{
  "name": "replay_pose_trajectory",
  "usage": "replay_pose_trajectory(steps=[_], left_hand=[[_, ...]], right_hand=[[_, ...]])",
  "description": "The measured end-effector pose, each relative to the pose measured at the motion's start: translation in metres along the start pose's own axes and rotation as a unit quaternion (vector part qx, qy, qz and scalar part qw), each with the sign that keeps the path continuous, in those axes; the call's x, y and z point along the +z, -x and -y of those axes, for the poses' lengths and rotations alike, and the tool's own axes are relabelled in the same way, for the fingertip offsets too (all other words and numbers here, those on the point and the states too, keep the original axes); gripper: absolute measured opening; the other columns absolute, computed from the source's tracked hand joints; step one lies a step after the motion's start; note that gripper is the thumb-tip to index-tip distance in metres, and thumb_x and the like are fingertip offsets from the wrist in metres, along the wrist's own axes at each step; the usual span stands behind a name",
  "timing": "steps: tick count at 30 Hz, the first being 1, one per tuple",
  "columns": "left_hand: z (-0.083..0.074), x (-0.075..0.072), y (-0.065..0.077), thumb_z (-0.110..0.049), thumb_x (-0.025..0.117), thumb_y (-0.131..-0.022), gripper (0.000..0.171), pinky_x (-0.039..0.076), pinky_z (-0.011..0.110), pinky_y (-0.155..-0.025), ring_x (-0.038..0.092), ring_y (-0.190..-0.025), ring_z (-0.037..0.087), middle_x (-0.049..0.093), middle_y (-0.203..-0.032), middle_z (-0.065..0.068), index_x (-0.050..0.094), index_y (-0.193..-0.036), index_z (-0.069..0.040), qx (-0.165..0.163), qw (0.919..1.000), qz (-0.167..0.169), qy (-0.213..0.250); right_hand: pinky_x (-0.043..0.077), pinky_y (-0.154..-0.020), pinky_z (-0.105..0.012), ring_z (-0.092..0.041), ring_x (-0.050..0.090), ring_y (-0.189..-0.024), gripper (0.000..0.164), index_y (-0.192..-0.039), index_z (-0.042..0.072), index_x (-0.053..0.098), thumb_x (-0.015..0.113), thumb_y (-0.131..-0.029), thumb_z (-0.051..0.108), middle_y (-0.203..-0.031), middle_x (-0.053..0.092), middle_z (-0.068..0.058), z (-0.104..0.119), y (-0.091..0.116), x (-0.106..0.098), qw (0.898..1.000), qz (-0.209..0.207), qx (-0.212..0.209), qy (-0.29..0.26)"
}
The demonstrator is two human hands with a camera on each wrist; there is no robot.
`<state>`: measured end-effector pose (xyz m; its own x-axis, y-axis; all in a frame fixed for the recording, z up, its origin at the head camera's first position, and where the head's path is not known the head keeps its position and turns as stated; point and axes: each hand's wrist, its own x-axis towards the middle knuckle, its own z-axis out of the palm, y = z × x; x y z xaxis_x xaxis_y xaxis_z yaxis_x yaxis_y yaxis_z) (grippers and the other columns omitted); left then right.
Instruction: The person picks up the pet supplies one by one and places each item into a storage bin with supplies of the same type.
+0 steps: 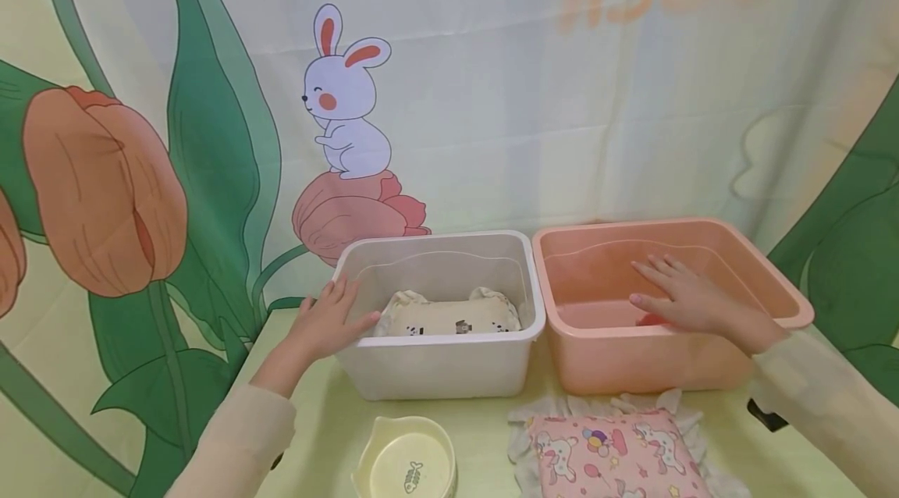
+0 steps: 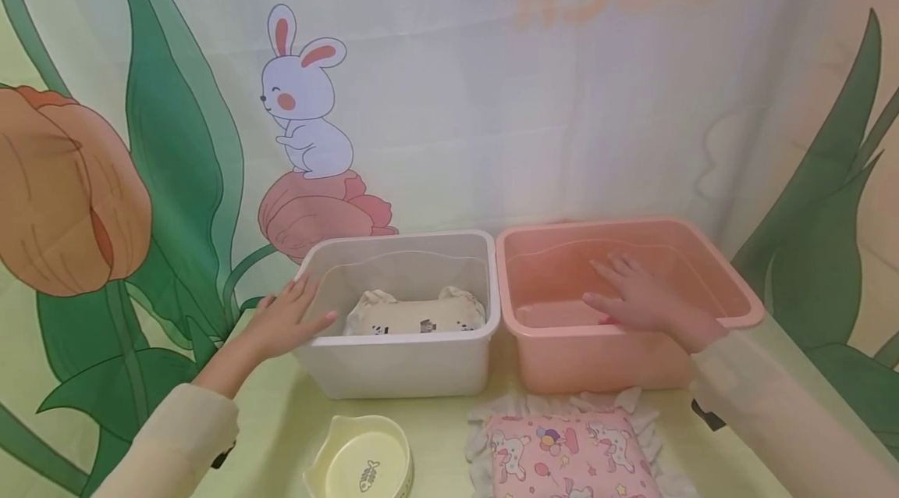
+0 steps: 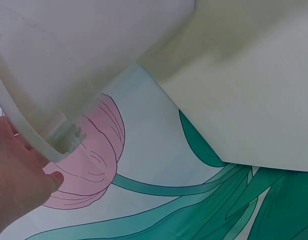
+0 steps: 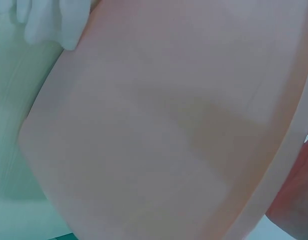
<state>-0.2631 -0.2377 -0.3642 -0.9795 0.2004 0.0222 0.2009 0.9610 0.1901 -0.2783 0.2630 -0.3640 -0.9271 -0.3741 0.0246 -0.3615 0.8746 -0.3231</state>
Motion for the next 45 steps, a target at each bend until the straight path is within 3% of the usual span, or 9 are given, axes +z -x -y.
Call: replay_pose_trajectory(steps=[20,29,45], left_hand=[[0.009,-0.005,0.019,-0.056,0.039,-0.086,0.082,0.013,0.062,-0.101,0.016,-0.131,0.043,0.02,-0.143,0.026,0.023,-0.137,0.006,-0.005,0.9998,-0.012,0.017],[0.016,-0.004,0.025,-0.058,0.042,-0.084,0.083,0.014,0.063,-0.1,0.017,-0.131,0.042,0.02,-0.143,0.025,0.021,-0.139,0.0,-0.003,0.9992,-0.017,0.035],[0.025,-0.003,0.027,-0.064,0.043,-0.079,0.084,0.023,0.064,-0.096,0.028,-0.127,0.041,0.029,-0.14,0.022,0.026,-0.14,-0.008,0.001,0.9994,-0.028,0.018]], right_hand=[[0.009,-0.097,-0.068,-0.045,0.008,-0.131,0.073,-0.14,0.007,0.025,0.046,-0.085,0.051,-0.144,0.015,-0.025,0.01,0.006,-0.001,1.0,-0.001,-0.011,-0.017],[0.01,-0.097,-0.068,-0.044,0.007,-0.132,0.071,-0.14,0.007,0.025,0.048,-0.085,0.048,-0.145,0.014,-0.024,0.013,0.011,-0.002,1.0,-0.003,-0.015,-0.027],[0.011,-0.097,-0.067,-0.042,0.009,-0.133,0.07,-0.139,0.009,0.028,0.049,-0.085,0.048,-0.145,0.016,-0.023,0.018,0.016,-0.001,0.999,-0.01,-0.034,-0.015]])
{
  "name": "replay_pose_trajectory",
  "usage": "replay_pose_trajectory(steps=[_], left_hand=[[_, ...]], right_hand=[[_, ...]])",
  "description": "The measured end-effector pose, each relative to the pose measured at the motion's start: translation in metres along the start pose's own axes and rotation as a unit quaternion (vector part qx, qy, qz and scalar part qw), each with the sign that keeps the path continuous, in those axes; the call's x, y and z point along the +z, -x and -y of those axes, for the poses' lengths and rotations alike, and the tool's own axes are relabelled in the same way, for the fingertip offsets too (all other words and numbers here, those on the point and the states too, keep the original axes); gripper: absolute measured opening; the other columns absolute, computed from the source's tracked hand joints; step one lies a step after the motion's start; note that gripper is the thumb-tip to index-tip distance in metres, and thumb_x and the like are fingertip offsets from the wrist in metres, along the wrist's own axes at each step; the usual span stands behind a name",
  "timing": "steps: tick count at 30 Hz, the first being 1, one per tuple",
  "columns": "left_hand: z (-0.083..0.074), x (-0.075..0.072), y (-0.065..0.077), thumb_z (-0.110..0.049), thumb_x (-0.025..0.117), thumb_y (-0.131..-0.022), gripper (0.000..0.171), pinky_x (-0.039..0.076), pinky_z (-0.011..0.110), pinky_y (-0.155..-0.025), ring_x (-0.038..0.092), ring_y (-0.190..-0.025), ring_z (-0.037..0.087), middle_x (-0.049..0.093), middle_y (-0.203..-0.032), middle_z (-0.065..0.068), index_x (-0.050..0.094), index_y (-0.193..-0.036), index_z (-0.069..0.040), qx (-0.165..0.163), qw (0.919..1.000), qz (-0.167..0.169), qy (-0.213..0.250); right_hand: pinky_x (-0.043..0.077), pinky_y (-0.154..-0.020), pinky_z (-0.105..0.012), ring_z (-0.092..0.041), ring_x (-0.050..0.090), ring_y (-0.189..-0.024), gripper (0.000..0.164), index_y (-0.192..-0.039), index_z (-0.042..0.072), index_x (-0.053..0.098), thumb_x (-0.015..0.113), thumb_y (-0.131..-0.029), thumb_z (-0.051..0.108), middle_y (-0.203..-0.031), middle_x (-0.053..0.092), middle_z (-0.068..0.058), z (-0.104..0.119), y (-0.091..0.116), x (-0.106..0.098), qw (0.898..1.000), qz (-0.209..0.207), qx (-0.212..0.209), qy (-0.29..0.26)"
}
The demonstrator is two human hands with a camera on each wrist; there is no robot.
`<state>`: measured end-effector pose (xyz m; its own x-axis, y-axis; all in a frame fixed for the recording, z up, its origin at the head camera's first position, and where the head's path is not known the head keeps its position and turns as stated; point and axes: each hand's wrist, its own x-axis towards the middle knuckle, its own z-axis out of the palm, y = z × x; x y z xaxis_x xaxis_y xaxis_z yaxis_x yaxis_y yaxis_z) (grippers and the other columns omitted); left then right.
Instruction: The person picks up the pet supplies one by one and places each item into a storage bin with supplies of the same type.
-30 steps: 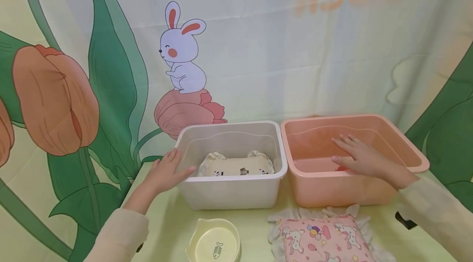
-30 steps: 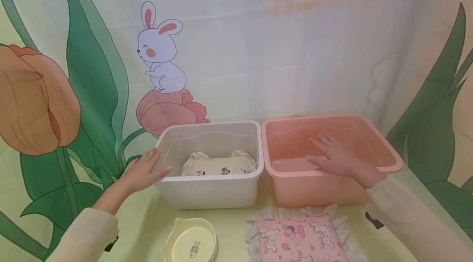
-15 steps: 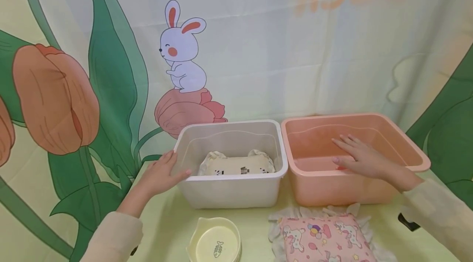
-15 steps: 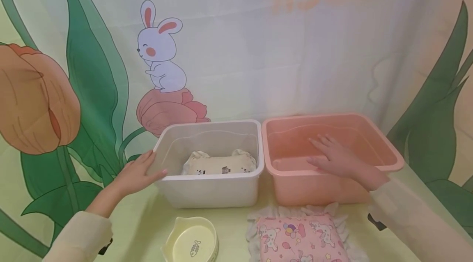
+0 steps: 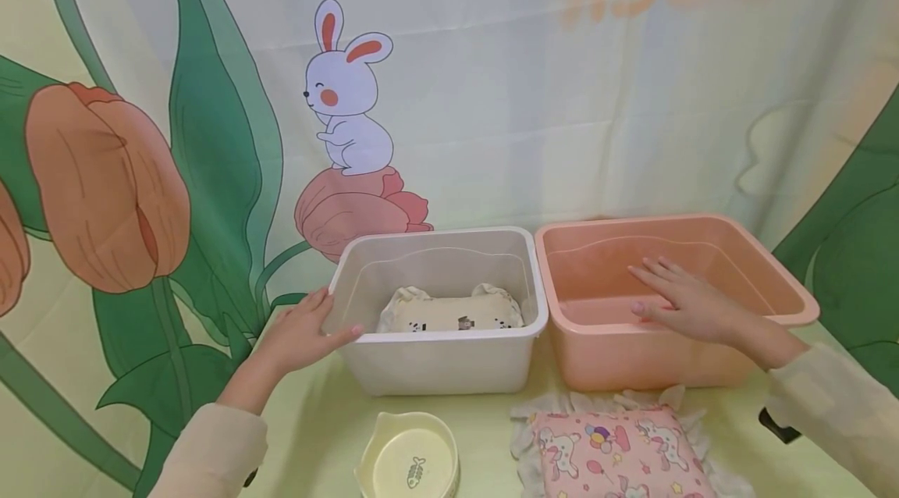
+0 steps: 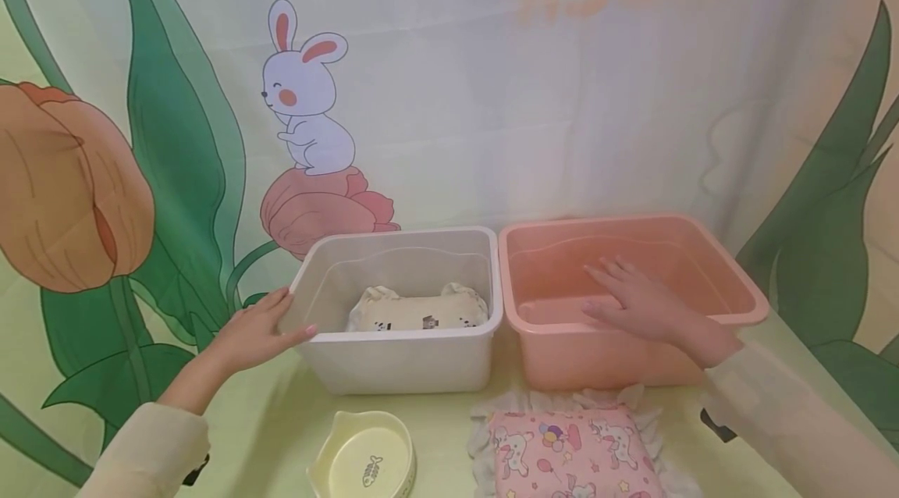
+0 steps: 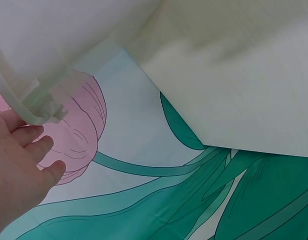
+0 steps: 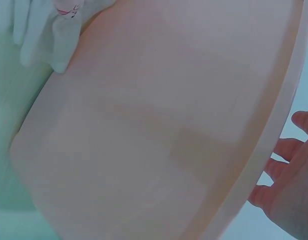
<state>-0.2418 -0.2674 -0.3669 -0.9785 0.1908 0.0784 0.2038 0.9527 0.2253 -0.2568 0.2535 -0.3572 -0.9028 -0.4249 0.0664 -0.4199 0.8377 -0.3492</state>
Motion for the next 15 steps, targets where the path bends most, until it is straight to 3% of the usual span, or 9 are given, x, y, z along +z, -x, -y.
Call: replay_pose_trajectory(steps=[15], left_hand=[[0.002,0.002,-0.001,-0.064,0.047,-0.077,0.082,0.03,0.056,-0.094,0.043,-0.115,0.037,0.045,-0.128,0.019,0.042,-0.131,-0.004,0.02,0.9981,-0.045,-0.037]], right_hand=[[0.012,-0.099,-0.064,-0.041,0.011,-0.133,0.067,-0.138,0.011,0.031,0.048,-0.086,0.049,-0.145,0.02,-0.021,0.012,0.002,0.008,0.999,-0.012,-0.038,0.016]])
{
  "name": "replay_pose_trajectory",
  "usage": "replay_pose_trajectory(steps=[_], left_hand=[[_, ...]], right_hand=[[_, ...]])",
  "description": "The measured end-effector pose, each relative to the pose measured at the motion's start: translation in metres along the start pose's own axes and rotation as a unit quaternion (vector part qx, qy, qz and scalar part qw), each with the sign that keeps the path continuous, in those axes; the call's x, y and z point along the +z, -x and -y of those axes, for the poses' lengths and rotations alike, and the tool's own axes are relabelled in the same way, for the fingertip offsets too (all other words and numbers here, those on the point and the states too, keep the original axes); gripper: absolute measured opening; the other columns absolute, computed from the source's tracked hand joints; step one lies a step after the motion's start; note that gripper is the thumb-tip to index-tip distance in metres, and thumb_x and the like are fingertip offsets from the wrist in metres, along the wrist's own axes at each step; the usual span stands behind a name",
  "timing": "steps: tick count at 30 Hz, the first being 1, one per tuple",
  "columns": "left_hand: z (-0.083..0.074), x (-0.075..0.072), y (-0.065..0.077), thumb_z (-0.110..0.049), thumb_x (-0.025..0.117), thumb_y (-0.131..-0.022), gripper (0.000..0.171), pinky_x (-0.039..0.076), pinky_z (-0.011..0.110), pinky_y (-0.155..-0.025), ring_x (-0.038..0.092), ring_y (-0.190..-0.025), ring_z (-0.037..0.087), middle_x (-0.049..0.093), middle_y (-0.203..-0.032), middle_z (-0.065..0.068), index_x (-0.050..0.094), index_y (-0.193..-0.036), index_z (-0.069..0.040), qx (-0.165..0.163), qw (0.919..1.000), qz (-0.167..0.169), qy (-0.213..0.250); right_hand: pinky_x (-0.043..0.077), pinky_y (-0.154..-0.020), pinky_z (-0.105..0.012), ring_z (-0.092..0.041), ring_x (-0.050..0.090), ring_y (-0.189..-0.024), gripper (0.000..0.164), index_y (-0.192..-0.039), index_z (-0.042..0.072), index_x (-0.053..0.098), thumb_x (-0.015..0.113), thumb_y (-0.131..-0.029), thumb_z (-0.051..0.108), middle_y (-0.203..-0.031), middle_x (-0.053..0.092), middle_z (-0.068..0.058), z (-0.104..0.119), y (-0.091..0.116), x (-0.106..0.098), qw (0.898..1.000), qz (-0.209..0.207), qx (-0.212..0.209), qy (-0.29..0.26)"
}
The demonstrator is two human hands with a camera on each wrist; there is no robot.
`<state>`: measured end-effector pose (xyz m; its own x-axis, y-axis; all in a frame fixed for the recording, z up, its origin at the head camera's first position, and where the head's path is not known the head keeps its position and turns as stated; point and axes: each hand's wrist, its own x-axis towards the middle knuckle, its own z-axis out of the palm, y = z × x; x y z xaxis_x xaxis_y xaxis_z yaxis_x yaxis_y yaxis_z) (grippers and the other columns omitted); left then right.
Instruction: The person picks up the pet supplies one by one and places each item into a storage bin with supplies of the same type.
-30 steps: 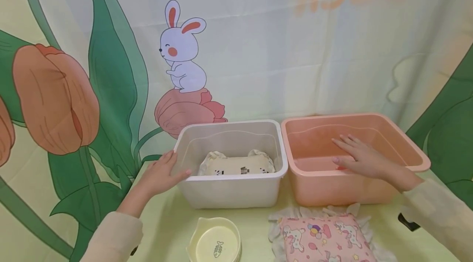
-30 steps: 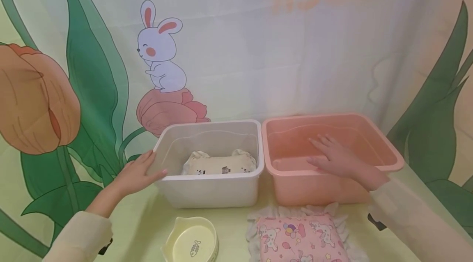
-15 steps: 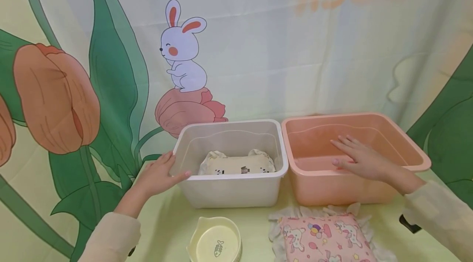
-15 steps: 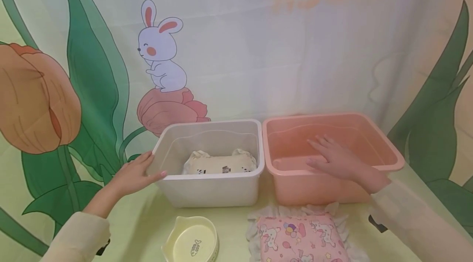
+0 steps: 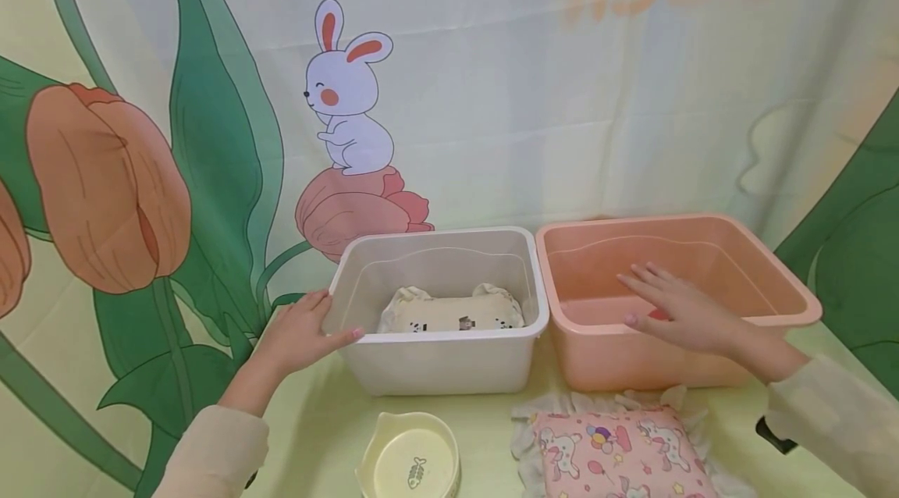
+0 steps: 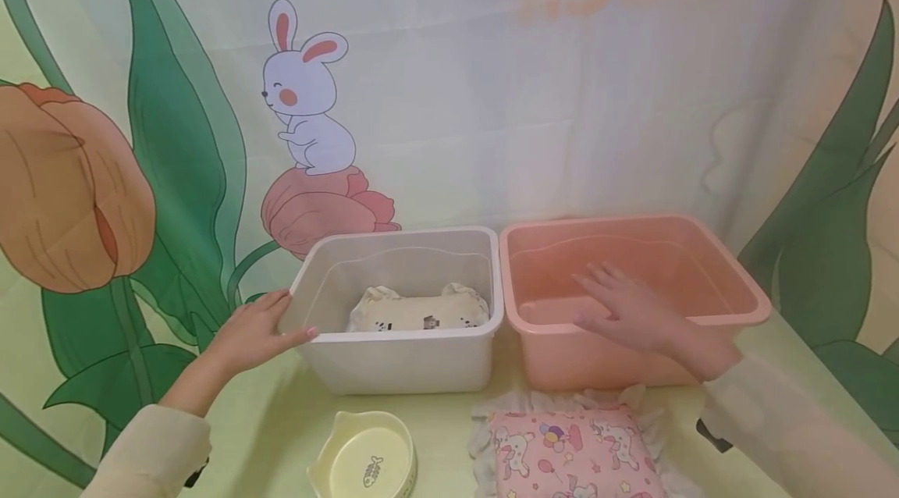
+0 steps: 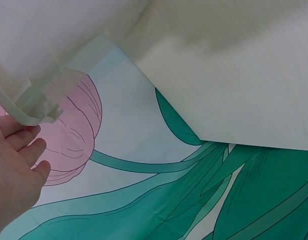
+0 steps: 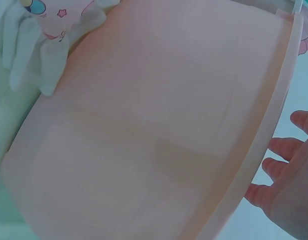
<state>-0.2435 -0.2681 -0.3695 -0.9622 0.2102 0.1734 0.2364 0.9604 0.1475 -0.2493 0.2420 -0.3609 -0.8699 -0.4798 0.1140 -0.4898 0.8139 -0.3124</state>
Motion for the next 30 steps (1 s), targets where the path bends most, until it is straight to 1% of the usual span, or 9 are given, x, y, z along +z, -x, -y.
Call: replay_pose_trajectory(steps=[3,8,14,17,20,25,30], left_hand=[[0.002,0.002,0.0,-0.065,0.047,-0.077,0.081,0.03,0.055,-0.094,0.044,-0.115,0.036,0.047,-0.127,0.018,0.042,-0.131,-0.005,0.008,0.9999,-0.007,-0.006],[0.003,0.003,0.0,-0.065,0.045,-0.078,0.081,0.029,0.056,-0.096,0.04,-0.119,0.036,0.044,-0.13,0.019,0.039,-0.133,-0.005,0.016,0.9998,-0.001,-0.014],[0.002,0.002,0.0,-0.064,0.045,-0.079,0.085,0.031,0.058,-0.095,0.035,-0.122,0.041,0.037,-0.135,0.022,0.032,-0.136,-0.003,0.003,0.9997,0.024,0.008],[0.002,0.002,0.001,-0.065,0.044,-0.079,0.088,0.031,0.059,-0.094,0.033,-0.123,0.043,0.033,-0.138,0.023,0.028,-0.138,-0.002,-0.005,0.9991,0.037,0.019],[0.001,0.0,0.002,-0.065,0.044,-0.078,0.089,0.031,0.06,-0.094,0.031,-0.124,0.043,0.031,-0.139,0.024,0.026,-0.138,-0.002,-0.011,0.9988,0.043,0.023],[0.0,-0.002,0.003,-0.063,0.045,-0.079,0.086,0.032,0.059,-0.094,0.033,-0.123,0.043,0.033,-0.137,0.024,0.028,-0.138,-0.002,-0.005,0.9992,0.035,0.018],[0.0,-0.003,0.004,-0.06,0.047,-0.08,0.084,0.033,0.057,-0.093,0.036,-0.122,0.042,0.035,-0.135,0.024,0.03,-0.137,-0.002,0.001,0.9994,0.03,0.015]], right_hand=[[0.013,-0.099,-0.064,-0.041,0.012,-0.133,0.067,-0.138,0.011,0.031,0.049,-0.085,0.048,-0.145,0.02,-0.021,0.002,0.001,0.001,1.0,-0.002,-0.006,-0.004],[0.015,-0.1,-0.062,-0.039,0.012,-0.134,0.066,-0.138,0.014,0.032,0.05,-0.084,0.048,-0.145,0.021,-0.019,0.007,0.003,0.001,1.0,-0.006,-0.016,-0.001],[0.018,-0.1,-0.061,-0.038,0.015,-0.134,0.065,-0.138,0.016,0.033,0.051,-0.084,0.048,-0.145,0.023,-0.016,0.014,0.005,0.002,0.999,-0.015,-0.032,0.011],[0.02,-0.099,-0.061,-0.037,0.017,-0.133,0.063,-0.137,0.017,0.034,0.05,-0.085,0.048,-0.145,0.024,-0.015,0.017,0.005,0.003,0.999,-0.02,-0.043,0.024],[0.022,-0.1,-0.059,-0.036,0.018,-0.133,0.062,-0.137,0.018,0.034,0.049,-0.085,0.048,-0.145,0.025,-0.014,0.02,0.006,0.004,0.998,-0.022,-0.053,0.039],[0.022,-0.101,-0.056,-0.037,0.02,-0.133,0.061,-0.137,0.017,0.034,0.049,-0.086,0.047,-0.144,0.026,-0.014,0.024,0.006,0.005,0.996,-0.021,-0.067,0.048],[0.023,-0.101,-0.056,-0.036,0.02,-0.133,0.062,-0.138,0.018,0.033,0.047,-0.086,0.048,-0.144,0.026,-0.014,0.028,0.007,0.005,0.996,-0.011,-0.071,0.051]])
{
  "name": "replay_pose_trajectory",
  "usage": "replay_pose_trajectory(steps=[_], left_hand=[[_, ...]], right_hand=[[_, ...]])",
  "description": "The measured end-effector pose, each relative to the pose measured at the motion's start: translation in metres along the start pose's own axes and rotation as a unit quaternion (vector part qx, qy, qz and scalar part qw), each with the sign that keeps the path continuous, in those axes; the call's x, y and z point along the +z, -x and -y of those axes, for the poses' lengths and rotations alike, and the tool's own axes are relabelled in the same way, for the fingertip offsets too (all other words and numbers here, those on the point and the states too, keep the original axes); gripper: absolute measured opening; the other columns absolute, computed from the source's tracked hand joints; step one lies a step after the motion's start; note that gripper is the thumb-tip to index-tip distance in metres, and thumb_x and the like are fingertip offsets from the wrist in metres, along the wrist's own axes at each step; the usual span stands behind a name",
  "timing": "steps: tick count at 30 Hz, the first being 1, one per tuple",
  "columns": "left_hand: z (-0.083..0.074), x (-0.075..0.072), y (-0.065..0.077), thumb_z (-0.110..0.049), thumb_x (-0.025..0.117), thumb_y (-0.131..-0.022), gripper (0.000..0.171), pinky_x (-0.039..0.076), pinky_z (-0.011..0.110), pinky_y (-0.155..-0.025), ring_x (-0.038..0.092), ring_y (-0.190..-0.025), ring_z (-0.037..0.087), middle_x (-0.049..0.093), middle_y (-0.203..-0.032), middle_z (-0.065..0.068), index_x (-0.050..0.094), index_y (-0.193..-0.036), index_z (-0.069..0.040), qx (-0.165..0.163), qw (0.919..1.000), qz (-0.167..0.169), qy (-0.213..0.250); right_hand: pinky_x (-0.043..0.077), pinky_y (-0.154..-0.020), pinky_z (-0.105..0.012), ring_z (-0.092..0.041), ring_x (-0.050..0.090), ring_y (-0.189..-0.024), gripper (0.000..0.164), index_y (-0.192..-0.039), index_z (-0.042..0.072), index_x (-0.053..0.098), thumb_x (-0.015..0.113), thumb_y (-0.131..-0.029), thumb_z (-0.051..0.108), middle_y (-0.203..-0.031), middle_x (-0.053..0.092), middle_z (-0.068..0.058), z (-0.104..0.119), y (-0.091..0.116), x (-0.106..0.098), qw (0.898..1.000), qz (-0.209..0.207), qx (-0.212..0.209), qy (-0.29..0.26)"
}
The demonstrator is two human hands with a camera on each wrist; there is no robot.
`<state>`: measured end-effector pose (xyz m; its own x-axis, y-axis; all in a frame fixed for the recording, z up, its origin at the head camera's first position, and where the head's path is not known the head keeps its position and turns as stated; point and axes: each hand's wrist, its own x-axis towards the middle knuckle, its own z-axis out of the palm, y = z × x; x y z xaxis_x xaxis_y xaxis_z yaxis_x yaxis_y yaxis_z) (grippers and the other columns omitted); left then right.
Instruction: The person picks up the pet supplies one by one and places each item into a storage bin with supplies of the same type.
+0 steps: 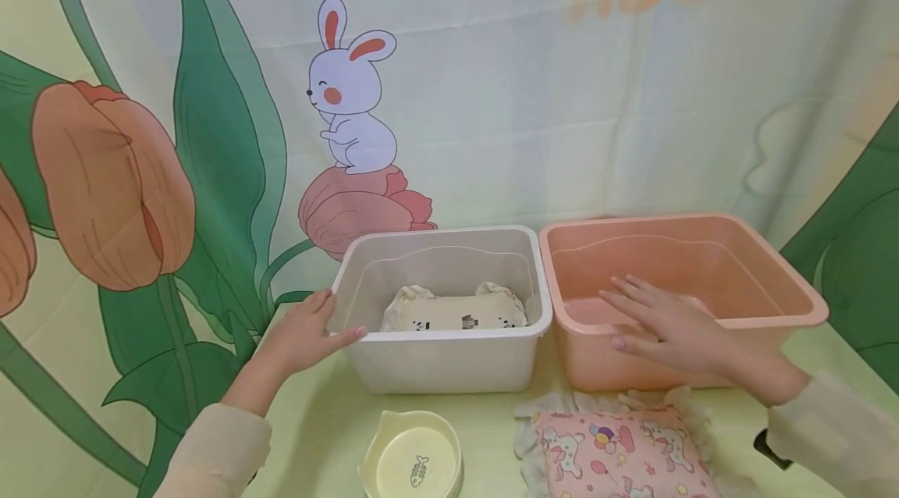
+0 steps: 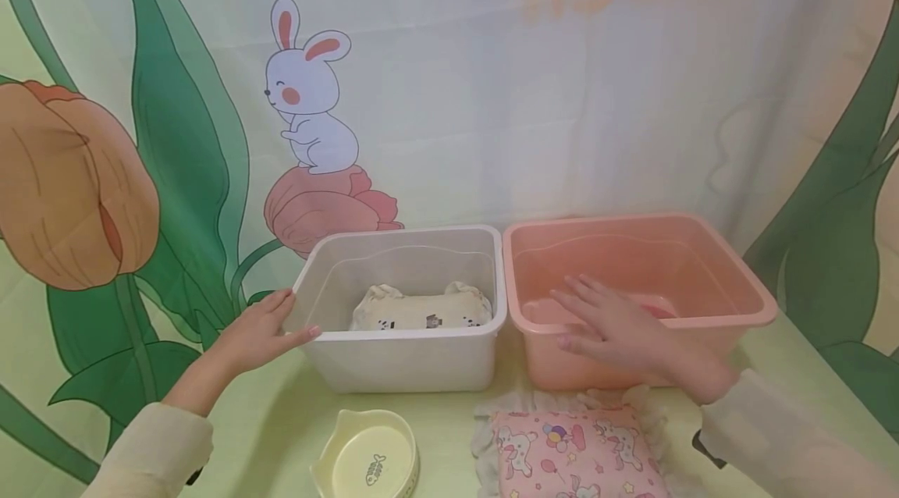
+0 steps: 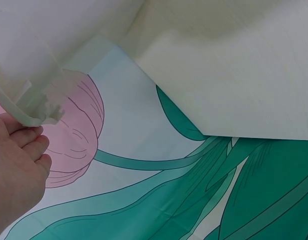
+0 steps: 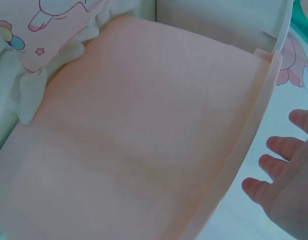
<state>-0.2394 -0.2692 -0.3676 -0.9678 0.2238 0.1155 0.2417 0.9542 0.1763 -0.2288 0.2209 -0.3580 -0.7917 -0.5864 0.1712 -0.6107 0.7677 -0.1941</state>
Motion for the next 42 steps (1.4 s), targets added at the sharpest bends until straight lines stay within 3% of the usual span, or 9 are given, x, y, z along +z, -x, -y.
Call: replay_pose_trajectory(steps=[11,29,34,42], left_hand=[[0.0,0.001,-0.001,-0.063,0.048,-0.078,0.084,0.035,0.057,-0.091,0.039,-0.119,0.041,0.039,-0.133,0.023,0.034,-0.135,-0.003,0.0,1.0,-0.004,0.005],[0.0,-0.001,-0.003,-0.063,0.048,-0.078,0.085,0.036,0.057,-0.091,0.04,-0.119,0.041,0.039,-0.133,0.023,0.033,-0.136,-0.003,-0.003,1.0,0.001,0.009],[-0.001,-0.003,-0.003,-0.065,0.047,-0.077,0.088,0.035,0.058,-0.091,0.038,-0.12,0.042,0.037,-0.135,0.024,0.031,-0.137,-0.003,-0.013,0.9998,0.012,0.008],[0.0,-0.002,-0.003,-0.065,0.046,-0.077,0.087,0.035,0.058,-0.091,0.038,-0.12,0.043,0.037,-0.135,0.024,0.031,-0.136,-0.003,-0.017,0.9997,0.014,0.007]], right_hand=[[0.02,-0.103,-0.056,-0.036,0.018,-0.133,0.063,-0.139,0.018,0.03,0.046,-0.087,0.048,-0.145,0.024,-0.011,0.008,0.007,0.0,0.999,0.026,-0.004,-0.045],[0.028,-0.102,-0.05,-0.031,0.028,-0.131,0.061,-0.138,0.023,0.033,0.051,-0.084,0.047,-0.143,0.032,-0.006,0.018,0.015,0.009,0.999,0.017,-0.02,-0.039],[0.031,-0.1,-0.049,-0.03,0.031,-0.129,0.06,-0.135,0.02,0.037,0.053,-0.084,0.046,-0.14,0.036,-0.006,0.022,0.017,0.011,0.999,0.004,-0.027,-0.04],[0.038,-0.095,-0.046,-0.029,0.039,-0.124,0.056,-0.13,0.018,0.046,0.055,-0.082,0.046,-0.135,0.044,-0.006,0.026,0.021,0.017,0.997,-0.036,-0.072,-0.003]])
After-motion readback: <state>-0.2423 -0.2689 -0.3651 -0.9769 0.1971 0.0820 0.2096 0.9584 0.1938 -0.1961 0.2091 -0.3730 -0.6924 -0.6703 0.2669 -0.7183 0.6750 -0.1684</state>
